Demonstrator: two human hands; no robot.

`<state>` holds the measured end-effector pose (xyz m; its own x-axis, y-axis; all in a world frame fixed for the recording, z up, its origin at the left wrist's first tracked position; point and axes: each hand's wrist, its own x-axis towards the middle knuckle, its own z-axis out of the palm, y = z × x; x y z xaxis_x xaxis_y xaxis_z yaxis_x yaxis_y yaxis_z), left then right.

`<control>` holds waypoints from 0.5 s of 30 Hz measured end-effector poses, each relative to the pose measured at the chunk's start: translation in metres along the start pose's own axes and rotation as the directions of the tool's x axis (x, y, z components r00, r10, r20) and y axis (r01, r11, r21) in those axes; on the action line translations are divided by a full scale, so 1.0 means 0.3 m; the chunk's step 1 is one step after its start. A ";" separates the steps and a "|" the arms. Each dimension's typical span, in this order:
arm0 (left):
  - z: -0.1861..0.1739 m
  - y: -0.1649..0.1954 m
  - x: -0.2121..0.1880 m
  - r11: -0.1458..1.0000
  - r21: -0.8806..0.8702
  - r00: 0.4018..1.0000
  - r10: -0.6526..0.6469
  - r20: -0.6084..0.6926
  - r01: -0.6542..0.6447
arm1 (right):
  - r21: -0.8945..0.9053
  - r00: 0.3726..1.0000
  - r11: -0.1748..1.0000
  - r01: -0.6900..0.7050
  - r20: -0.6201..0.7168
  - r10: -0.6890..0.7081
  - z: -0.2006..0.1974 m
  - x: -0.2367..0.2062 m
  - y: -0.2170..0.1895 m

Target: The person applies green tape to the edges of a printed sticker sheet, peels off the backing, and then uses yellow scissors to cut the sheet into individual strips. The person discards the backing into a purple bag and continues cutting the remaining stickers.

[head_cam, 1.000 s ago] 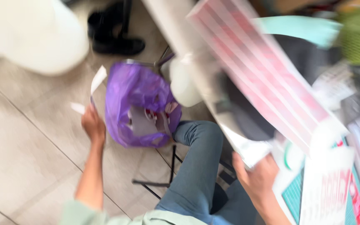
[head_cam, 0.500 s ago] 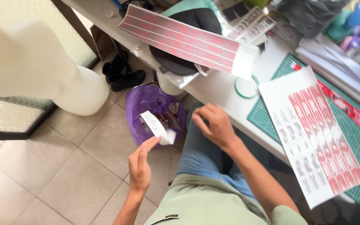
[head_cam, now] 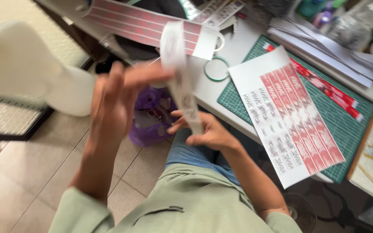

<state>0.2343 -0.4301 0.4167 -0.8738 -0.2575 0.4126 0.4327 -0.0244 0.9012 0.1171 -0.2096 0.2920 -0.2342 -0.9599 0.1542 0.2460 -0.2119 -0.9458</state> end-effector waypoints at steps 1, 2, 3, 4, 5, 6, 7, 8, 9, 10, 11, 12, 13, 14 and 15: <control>0.006 0.005 0.048 1.000 0.004 1.000 0.003 -0.024 -0.003 | 0.057 1.000 0.998 -0.019 -0.013 0.020 -0.020 -0.003 -0.014; 0.010 0.004 0.091 1.000 0.009 0.999 0.006 -0.047 -0.006 | 0.076 0.998 0.997 -0.032 -0.056 0.036 -0.048 -0.003 -0.027; 0.006 0.002 0.127 1.000 -0.001 0.998 0.015 -0.057 -0.015 | 0.094 0.994 0.995 -0.046 -0.098 0.055 -0.078 -0.001 -0.040; -0.005 -0.010 0.162 0.999 -0.013 0.997 0.034 -0.069 -0.035 | 0.107 0.987 0.993 -0.054 -0.146 0.069 -0.114 0.008 -0.051; -0.020 -0.027 0.192 0.998 -0.023 0.995 0.052 -0.081 -0.054 | 0.088 0.974 0.991 -0.096 -0.196 0.112 -0.163 0.028 -0.066; -0.039 -0.052 0.218 0.997 -0.035 0.992 0.069 -0.105 -0.073 | 0.076 0.956 0.987 -0.142 -0.250 0.157 -0.211 0.051 -0.080; -0.061 -0.081 0.240 0.995 -0.051 0.989 0.076 -0.127 -0.083 | 0.071 0.929 0.979 -0.192 -0.308 0.205 -0.254 0.070 -0.090; -0.084 -0.116 0.266 0.995 -0.066 0.984 0.062 -0.164 -0.074 | 0.012 0.928 0.978 -0.210 -0.313 0.203 -0.307 0.099 -0.105; -0.113 -0.149 0.288 0.995 -0.081 0.978 0.048 -0.201 -0.065 | -0.047 0.927 0.973 -0.227 -0.317 0.201 -0.359 0.136 -0.123; -0.144 -0.182 0.310 0.994 -0.095 0.971 0.034 -0.238 -0.058 | -0.106 0.926 0.964 -0.242 -0.320 0.197 -0.402 0.173 -0.136; -0.171 -0.219 0.337 0.996 -0.087 0.957 0.003 -0.289 -0.029 | -0.172 0.922 0.947 -0.270 -0.330 0.202 -0.438 0.201 -0.144; -0.196 -0.258 0.362 0.997 -0.080 0.941 -0.025 -0.338 -0.002 | -0.239 0.918 0.925 -0.295 -0.341 0.204 -0.473 0.230 -0.152; -0.225 -0.299 0.409 0.997 -0.074 0.923 -0.042 -0.383 0.014 | -0.313 0.915 0.897 -0.313 -0.352 0.196 -0.530 0.279 -0.177; -0.265 -0.325 0.485 0.997 -0.078 0.916 -0.056 -0.398 0.027 | -0.478 0.960 0.854 -0.206 -0.270 0.081 -0.591 0.372 -0.216; -0.285 -0.367 0.488 0.992 -0.097 0.894 -0.120 -0.432 0.086 | -0.593 0.984 0.795 -0.129 -0.178 0.027 -0.602 0.388 -0.198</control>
<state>0.0778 -0.5478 0.3664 -0.7370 -0.6445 0.2036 0.3756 -0.1402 0.9161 -0.0945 -0.2755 0.3145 -0.3911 -0.9172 0.0757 -0.3319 0.0638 -0.9412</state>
